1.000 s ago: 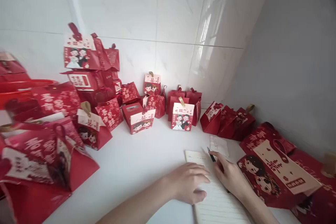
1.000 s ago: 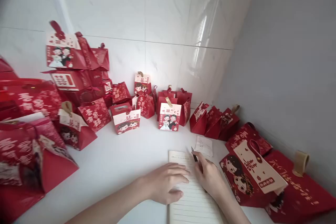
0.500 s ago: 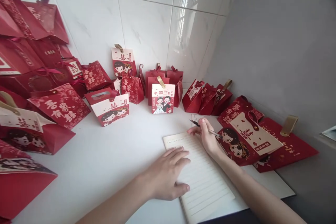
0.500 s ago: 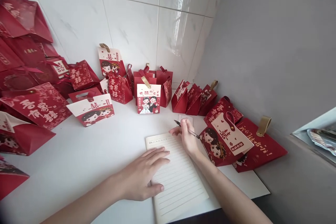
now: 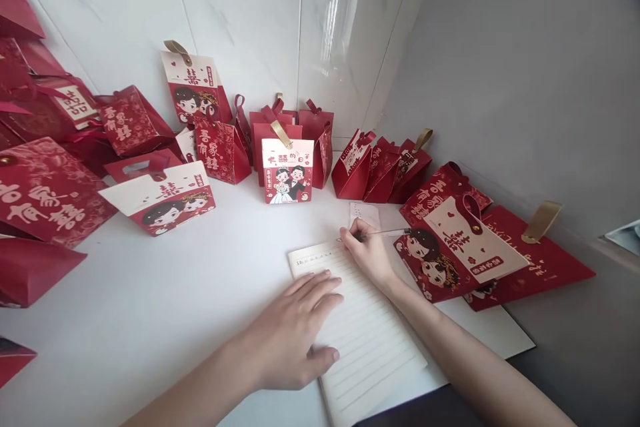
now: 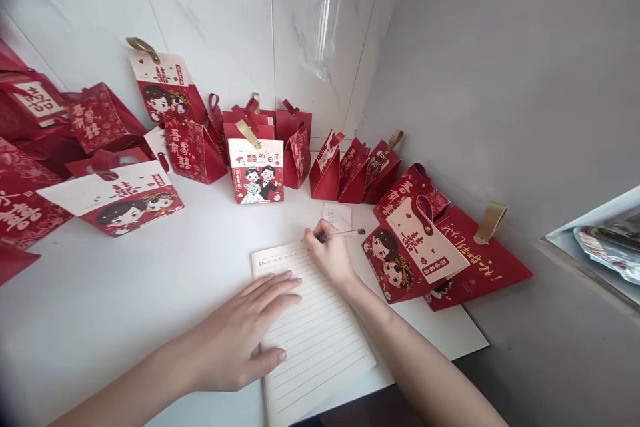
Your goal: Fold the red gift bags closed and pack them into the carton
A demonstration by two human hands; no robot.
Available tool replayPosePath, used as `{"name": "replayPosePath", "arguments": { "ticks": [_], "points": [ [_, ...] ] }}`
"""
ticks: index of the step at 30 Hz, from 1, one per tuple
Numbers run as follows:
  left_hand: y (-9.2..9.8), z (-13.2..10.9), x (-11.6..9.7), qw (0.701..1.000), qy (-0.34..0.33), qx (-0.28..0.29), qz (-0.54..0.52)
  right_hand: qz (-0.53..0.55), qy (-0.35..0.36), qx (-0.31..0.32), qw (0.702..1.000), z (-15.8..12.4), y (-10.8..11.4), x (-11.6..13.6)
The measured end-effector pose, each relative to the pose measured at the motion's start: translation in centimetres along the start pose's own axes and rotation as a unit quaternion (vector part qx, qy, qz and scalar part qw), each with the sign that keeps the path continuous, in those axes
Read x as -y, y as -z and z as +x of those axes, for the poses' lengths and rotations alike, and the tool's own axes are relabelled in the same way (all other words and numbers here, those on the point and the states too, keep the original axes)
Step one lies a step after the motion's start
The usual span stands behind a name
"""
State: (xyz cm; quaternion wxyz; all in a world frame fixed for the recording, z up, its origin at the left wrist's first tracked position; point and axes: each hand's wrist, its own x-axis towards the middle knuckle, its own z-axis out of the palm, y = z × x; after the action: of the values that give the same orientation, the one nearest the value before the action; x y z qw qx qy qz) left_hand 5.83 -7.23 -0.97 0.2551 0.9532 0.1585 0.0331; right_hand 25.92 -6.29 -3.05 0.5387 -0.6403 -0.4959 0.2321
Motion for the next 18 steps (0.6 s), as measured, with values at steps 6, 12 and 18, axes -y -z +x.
{"name": "replayPosePath", "arguments": {
  "ticks": [6,12,18],
  "points": [
    [0.15,0.17,-0.14,0.999,0.017,0.031,0.014,-0.041,0.016,0.021,0.999,-0.26,-0.07,-0.21],
    [0.19,0.09,-0.15,0.999,0.016,0.034,0.012,-0.077,0.028,0.03,0.996,-0.34,-0.02,0.0],
    [0.25,0.06,-0.11,1.0,0.012,0.027,-0.001,-0.081,0.022,0.039,0.996,-0.41,0.01,0.05]
  ]
}}
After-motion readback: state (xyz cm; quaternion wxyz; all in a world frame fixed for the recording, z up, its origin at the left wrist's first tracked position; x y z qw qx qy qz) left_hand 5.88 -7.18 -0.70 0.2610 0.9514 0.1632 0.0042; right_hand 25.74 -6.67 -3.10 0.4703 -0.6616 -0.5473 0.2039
